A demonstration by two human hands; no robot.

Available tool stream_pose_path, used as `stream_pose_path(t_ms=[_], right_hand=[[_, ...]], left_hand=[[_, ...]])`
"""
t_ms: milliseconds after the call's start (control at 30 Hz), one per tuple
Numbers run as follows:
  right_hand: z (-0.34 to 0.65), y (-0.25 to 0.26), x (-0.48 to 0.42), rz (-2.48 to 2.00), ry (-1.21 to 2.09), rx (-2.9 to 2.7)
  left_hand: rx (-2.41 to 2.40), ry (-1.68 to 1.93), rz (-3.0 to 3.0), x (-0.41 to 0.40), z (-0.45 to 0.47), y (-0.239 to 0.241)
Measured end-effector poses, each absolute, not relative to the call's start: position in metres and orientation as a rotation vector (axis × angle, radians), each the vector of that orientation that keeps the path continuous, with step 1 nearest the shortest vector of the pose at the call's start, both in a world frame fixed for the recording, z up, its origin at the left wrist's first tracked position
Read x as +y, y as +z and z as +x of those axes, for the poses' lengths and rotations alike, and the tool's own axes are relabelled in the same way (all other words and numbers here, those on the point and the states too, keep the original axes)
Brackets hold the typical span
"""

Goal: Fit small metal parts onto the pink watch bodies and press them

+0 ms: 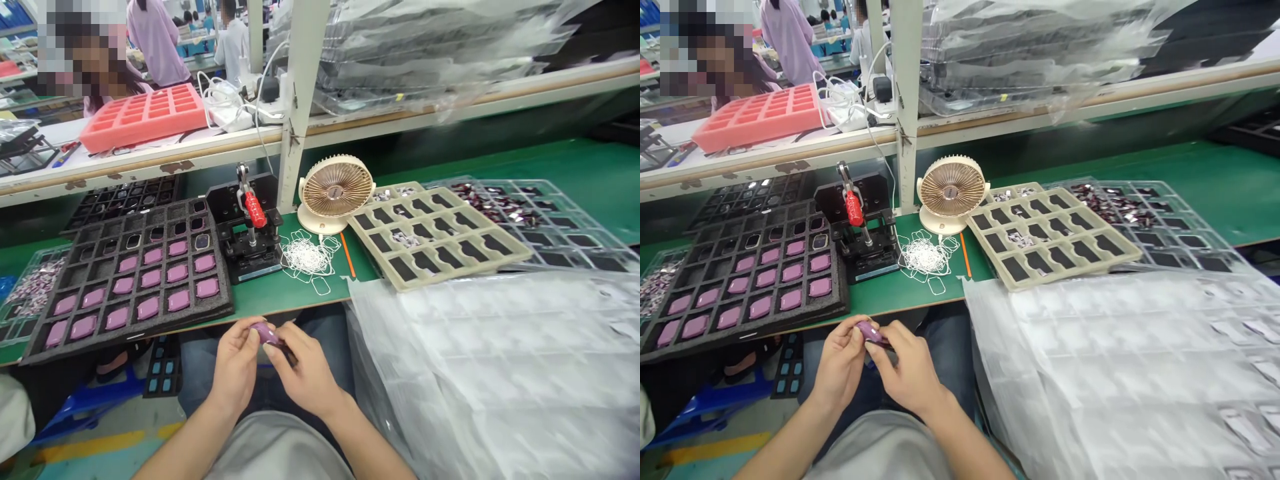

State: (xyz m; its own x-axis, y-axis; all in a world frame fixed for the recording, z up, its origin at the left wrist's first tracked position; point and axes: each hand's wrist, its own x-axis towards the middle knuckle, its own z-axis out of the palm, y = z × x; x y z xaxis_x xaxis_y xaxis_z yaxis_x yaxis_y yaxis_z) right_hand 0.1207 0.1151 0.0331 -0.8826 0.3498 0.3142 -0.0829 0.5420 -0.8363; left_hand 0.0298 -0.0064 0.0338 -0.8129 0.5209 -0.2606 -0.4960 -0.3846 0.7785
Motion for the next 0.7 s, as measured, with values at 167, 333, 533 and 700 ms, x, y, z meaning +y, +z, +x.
stream_pose_path(t_ms=[167,333,533,700], right_hand=[[0.115,0.028,0.119,-0.109,1.253,-2.324],[0.106,0.030,0.137,-0.338,2.157,-1.920],[0.094,0.037,0.157,-0.454,2.679,-1.845],[0.054,0.091,0.187,-0.575,1.415,-2.190]], left_hand=[[1.189,2.177,0.012,0.000,0.029,0.029],[1.920,1.879,0.702,-0.007,0.020,0.030],[2.326,1.453,1.684,-0.027,0.002,0.035],[2.452,1.475,1.440,0.006,-0.014,0.043]])
